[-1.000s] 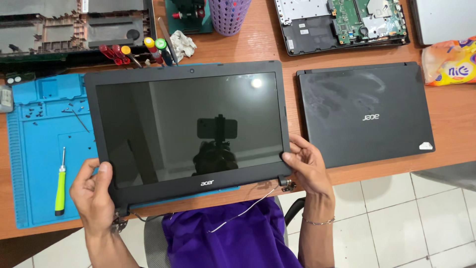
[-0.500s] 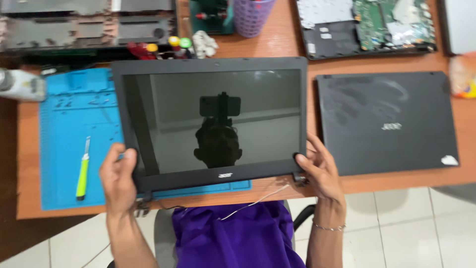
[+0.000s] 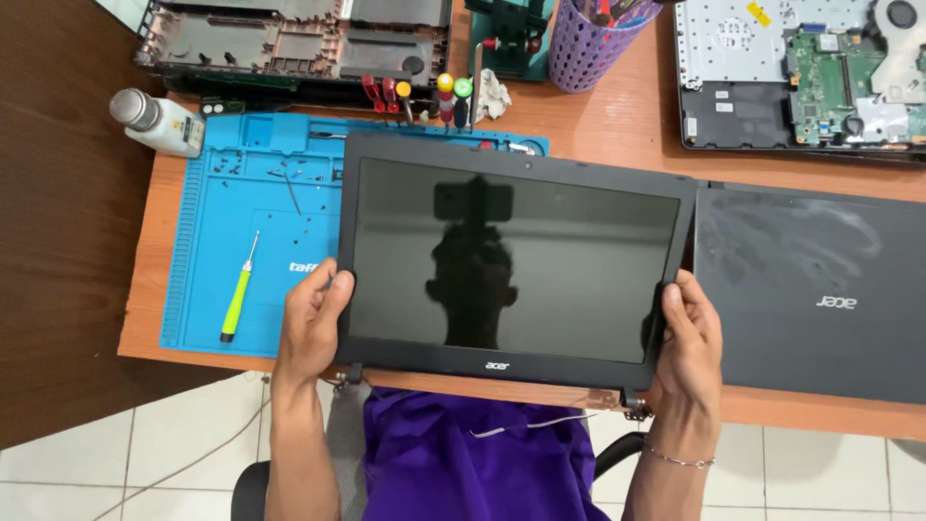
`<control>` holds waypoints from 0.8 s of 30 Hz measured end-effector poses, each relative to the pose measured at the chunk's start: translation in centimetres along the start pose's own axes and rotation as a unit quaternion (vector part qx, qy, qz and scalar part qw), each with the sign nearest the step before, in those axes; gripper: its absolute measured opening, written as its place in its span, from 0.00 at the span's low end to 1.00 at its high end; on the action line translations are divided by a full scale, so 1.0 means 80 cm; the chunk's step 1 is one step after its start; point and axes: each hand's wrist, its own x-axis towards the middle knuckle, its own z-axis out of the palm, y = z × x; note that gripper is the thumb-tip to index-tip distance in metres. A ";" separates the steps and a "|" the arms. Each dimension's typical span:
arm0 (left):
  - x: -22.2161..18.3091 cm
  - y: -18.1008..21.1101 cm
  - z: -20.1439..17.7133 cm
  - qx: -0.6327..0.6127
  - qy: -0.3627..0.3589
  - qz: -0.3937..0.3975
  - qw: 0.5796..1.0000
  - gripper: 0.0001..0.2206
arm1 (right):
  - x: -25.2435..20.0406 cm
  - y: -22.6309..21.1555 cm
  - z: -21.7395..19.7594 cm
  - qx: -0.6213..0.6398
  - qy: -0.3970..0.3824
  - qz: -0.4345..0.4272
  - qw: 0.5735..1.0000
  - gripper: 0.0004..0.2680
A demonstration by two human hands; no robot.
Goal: The person aligns a laptop screen inside its plastic bezel, presses the edges to snap them together, and then positions the screen assembly onto the laptop base while handling internal cables.
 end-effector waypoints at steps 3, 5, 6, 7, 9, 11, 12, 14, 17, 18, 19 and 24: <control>0.003 0.010 0.001 -0.042 -0.007 0.013 0.999 0.13 | 0.001 -0.009 0.020 -0.020 0.002 -0.001 1.000 0.10; 0.009 0.019 0.005 -0.049 -0.001 0.001 0.999 0.11 | -0.002 -0.013 0.026 -0.012 -0.002 0.002 1.000 0.09; 0.012 0.024 0.005 -0.037 0.008 -0.017 0.999 0.10 | -0.004 -0.013 0.028 -0.015 0.004 0.007 1.000 0.10; 0.014 0.027 0.005 -0.025 0.016 -0.035 0.999 0.09 | -0.006 -0.013 0.028 -0.018 0.011 0.012 1.000 0.10; 0.015 0.032 0.006 0.028 0.014 -0.041 0.999 0.11 | -0.009 -0.011 0.024 -0.021 0.013 0.012 1.000 0.10; 0.018 0.034 0.006 0.064 0.012 -0.037 0.997 0.13 | -0.011 -0.010 0.018 -0.020 0.004 0.001 1.000 0.09; 0.021 0.036 0.005 0.073 0.012 -0.030 0.997 0.13 | -0.011 -0.009 0.017 -0.018 0.005 0.003 1.000 0.09; 0.025 0.038 0.006 0.072 0.014 -0.016 0.997 0.12 | -0.012 -0.010 0.019 -0.017 0.006 0.008 1.000 0.09; 0.037 0.039 0.009 0.050 0.019 0.011 0.999 0.12 | -0.008 -0.012 0.025 -0.022 0.004 0.024 0.999 0.09; 0.042 0.038 0.010 0.048 0.021 0.026 0.998 0.14 | -0.009 -0.011 0.027 -0.025 0.005 0.024 0.999 0.09; 0.045 0.037 0.011 0.046 0.024 0.041 0.998 0.17 | -0.010 -0.011 0.029 -0.028 0.006 0.025 0.999 0.09; 0.054 0.030 0.012 0.041 0.034 0.022 0.998 0.17 | -0.006 -0.001 0.024 -0.023 0.004 0.030 0.999 0.10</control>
